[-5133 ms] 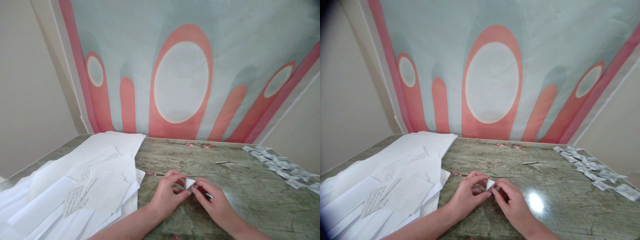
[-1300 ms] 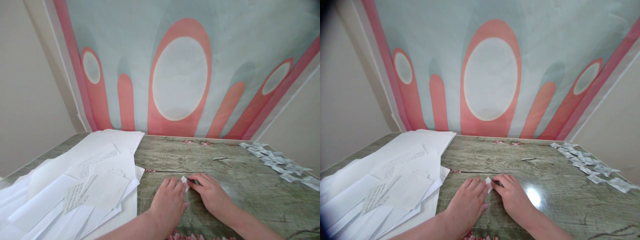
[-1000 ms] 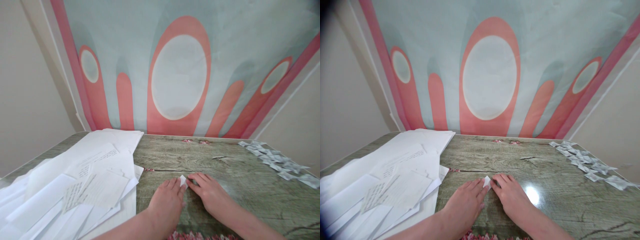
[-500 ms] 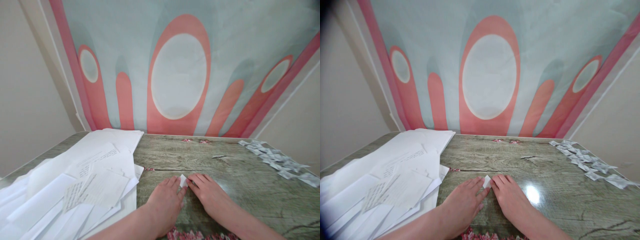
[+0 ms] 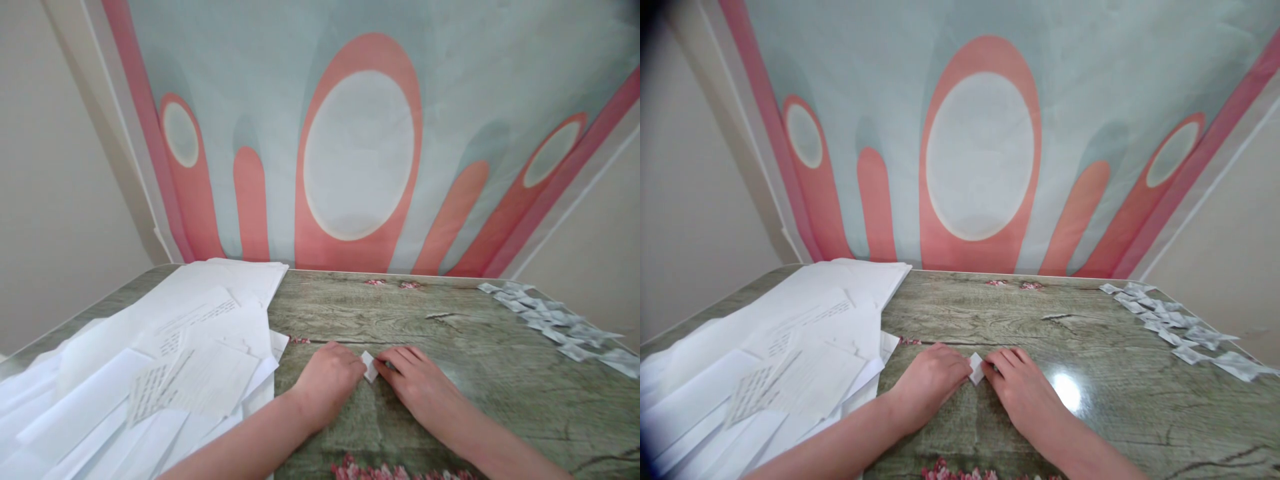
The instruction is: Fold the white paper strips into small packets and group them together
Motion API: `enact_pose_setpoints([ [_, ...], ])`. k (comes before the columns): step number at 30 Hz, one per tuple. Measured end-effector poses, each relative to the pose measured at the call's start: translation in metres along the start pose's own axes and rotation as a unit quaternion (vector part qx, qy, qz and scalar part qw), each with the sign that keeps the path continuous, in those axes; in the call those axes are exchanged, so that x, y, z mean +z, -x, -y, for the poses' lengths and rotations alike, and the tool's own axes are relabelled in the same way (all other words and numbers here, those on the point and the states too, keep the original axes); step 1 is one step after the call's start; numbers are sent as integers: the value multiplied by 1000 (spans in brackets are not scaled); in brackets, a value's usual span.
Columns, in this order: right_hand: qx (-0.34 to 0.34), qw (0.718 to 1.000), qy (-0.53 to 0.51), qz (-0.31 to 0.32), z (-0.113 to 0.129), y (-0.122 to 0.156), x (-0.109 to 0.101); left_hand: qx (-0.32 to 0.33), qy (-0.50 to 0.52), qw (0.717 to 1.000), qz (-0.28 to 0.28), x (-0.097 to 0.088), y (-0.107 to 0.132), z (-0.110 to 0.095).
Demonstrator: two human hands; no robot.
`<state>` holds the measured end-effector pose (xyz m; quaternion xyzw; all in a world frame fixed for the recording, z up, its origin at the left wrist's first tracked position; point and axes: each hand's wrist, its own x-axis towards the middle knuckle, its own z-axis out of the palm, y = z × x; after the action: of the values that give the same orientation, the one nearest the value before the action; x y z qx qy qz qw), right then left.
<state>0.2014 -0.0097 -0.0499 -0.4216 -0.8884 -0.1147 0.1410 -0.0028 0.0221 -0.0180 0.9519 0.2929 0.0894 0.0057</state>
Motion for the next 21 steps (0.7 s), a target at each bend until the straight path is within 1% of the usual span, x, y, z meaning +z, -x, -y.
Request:
enact_pose_setpoints([
  [6, -13, 999, -30, -31, 1, -2, -6, 14, 31, 999, -30, 8, 0, 9],
  [12, -23, 998, -47, -44, 3, -2, -5, 20, 40, 998, -40, 7, 0, 11],
  [17, 6, 995, -88, -48, 2, -2, -1, 7, 69, 997, -41, 7, 0, 13],
  [21, 42, 989, -138, -40, 1, -3, -2, -24, 93, 994, -44, 8, 0, 14],
])
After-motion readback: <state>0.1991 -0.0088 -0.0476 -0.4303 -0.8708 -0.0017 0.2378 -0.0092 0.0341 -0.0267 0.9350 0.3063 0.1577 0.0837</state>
